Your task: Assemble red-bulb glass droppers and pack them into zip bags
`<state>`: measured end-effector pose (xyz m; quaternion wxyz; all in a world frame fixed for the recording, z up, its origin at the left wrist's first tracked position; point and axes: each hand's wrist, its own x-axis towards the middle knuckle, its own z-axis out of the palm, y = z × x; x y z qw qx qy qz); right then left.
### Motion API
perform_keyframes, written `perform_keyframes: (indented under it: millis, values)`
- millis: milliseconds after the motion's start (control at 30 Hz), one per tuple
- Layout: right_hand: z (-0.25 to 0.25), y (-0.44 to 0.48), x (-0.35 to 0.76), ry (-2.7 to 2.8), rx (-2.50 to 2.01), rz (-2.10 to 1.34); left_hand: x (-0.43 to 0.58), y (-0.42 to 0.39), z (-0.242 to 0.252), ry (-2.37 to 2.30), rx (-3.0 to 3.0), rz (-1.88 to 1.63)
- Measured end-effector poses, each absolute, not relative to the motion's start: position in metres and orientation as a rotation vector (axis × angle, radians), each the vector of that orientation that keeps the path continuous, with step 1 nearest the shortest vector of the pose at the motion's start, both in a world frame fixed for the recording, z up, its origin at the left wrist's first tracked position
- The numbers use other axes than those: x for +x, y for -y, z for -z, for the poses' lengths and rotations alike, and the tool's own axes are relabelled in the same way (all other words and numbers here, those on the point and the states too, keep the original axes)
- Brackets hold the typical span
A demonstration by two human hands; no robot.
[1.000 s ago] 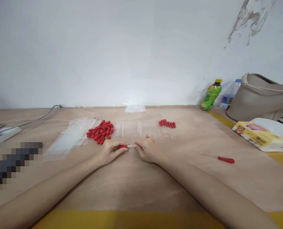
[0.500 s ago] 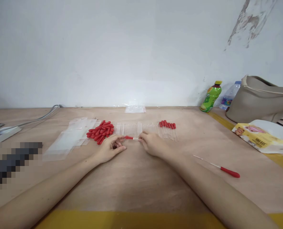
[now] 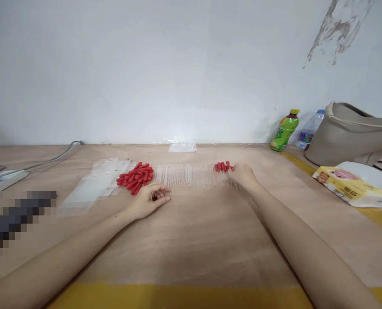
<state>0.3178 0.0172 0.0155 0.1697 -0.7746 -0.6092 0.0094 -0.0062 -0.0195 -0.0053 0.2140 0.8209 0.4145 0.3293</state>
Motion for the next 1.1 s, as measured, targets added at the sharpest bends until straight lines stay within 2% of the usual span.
perform_keyframes:
  millis: [167, 333, 467, 600, 733, 933, 1100]
  values:
    - [-0.014, -0.018, 0.316, 1.79, -2.21, -0.072, -0.006, 0.02, 0.005, -1.154, 2.286, -0.901]
    - [-0.039, -0.01, 0.329, 1.993, -2.317, -0.163, -0.007, 0.019, 0.007, -1.15, 2.279, -0.901]
    - [-0.06, 0.005, 0.337, 2.34, -2.398, -0.561, -0.007, 0.019, 0.007, -1.139, 2.29, -0.903]
    - [-0.057, 0.019, 0.341, 2.327, -2.5, -0.962, -0.007, 0.019, 0.006, -1.135, 2.288, -0.899]
    - [-0.047, 0.032, 0.347, 2.296, -2.533, -1.103, -0.008, 0.019, 0.008, -1.137, 2.285, -0.896]
    - [-0.033, 0.053, 0.366, 2.197, -2.307, -1.315, -0.007, 0.019, 0.008, -1.134, 2.297, -0.888]
    - [-0.037, 0.054, 0.37, 2.257, -1.945, -1.334, -0.007, 0.019, 0.007, -1.119, 2.303, -0.889]
